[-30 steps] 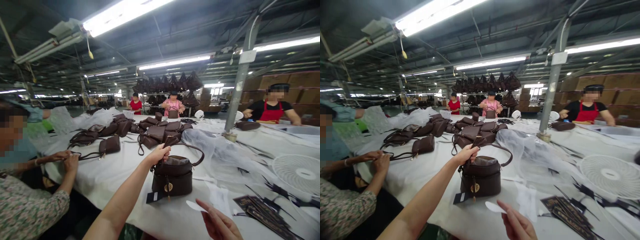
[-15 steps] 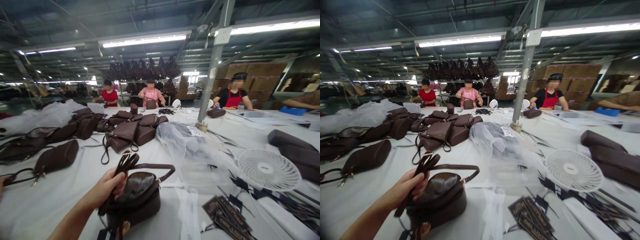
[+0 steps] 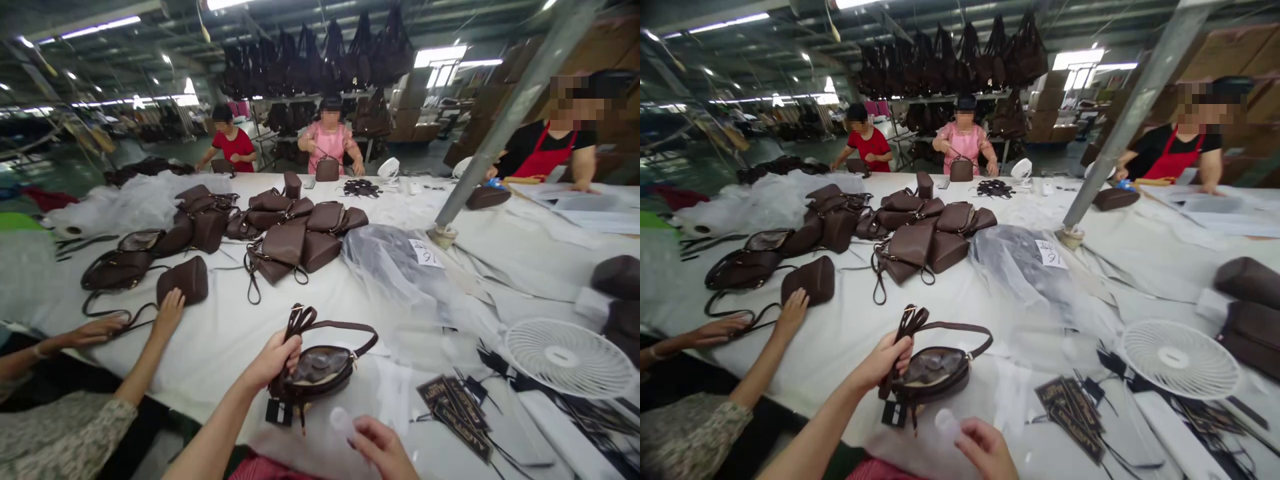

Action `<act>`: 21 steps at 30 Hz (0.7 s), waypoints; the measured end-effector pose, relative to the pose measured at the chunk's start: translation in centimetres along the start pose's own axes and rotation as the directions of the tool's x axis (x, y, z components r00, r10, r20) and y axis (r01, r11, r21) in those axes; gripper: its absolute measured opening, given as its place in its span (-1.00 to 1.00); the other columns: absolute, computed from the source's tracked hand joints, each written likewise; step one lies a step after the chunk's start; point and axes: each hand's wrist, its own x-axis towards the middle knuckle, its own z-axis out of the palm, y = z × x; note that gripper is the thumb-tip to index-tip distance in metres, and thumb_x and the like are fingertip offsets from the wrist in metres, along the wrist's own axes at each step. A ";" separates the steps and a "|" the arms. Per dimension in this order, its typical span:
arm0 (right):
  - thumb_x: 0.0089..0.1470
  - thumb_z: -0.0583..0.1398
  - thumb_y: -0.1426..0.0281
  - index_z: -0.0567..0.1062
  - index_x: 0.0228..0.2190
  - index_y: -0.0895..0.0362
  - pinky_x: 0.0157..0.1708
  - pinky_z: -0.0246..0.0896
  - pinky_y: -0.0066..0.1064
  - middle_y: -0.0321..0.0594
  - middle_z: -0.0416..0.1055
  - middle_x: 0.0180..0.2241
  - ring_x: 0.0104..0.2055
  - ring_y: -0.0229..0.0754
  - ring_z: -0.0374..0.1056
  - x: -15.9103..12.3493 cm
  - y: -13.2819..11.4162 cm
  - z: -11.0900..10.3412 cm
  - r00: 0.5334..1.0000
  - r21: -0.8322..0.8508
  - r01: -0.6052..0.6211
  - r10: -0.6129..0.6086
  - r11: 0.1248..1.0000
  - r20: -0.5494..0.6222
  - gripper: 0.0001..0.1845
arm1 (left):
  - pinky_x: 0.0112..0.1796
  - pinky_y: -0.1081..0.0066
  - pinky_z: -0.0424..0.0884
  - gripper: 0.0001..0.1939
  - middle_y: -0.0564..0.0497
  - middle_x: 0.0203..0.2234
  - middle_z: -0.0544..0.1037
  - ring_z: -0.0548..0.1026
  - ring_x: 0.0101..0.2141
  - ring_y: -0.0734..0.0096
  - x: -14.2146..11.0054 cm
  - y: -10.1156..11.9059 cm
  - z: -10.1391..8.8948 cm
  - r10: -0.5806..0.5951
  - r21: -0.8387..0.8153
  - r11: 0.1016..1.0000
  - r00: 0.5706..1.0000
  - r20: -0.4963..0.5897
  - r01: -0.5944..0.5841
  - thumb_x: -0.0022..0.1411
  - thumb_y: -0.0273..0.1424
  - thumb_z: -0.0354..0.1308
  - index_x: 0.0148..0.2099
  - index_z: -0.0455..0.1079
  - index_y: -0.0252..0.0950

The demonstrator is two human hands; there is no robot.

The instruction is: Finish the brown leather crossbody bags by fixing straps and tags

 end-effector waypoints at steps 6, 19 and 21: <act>-0.09 0.22 0.01 0.30 -0.47 0.10 -0.65 0.14 -0.49 -0.39 0.35 -0.58 -0.65 -0.32 0.25 1.9 -8.2 6.9 0.999 0.100 -0.015 0.019 0.995 -0.047 -0.58 | -0.50 0.50 0.28 -0.87 0.13 -0.60 0.32 0.33 -0.60 0.52 -1.1 2.8 -1.7 0.012 0.326 0.945 0.998 0.062 -0.032 0.22 -0.32 0.01 -0.31 0.20 -0.28; -0.34 0.34 0.33 0.40 -0.50 0.20 -0.74 -0.26 -0.62 -0.41 0.26 -0.63 -0.69 -0.50 -0.03 4.1 -11.1 11.0 0.997 0.475 -0.051 0.021 0.878 0.068 -0.69 | -0.06 0.29 0.32 -0.33 -0.13 -0.01 0.50 0.47 -0.05 0.17 -3.4 5.3 -0.8 -0.007 0.819 0.503 0.947 0.322 -0.275 0.26 -0.36 -0.03 0.38 -0.13 -0.19; -0.32 0.37 0.27 0.41 -0.52 0.21 -0.72 -0.26 -0.63 -0.38 0.26 -0.61 -0.65 -0.47 0.02 3.7 -11.3 9.9 0.993 0.496 -0.076 0.022 0.865 0.114 -0.66 | -0.12 0.30 0.34 -0.27 -0.13 -0.08 0.54 0.50 -0.10 0.15 -3.5 5.4 0.0 -0.032 0.861 0.440 0.954 0.298 -0.254 0.25 -0.35 -0.02 0.39 -0.20 -0.21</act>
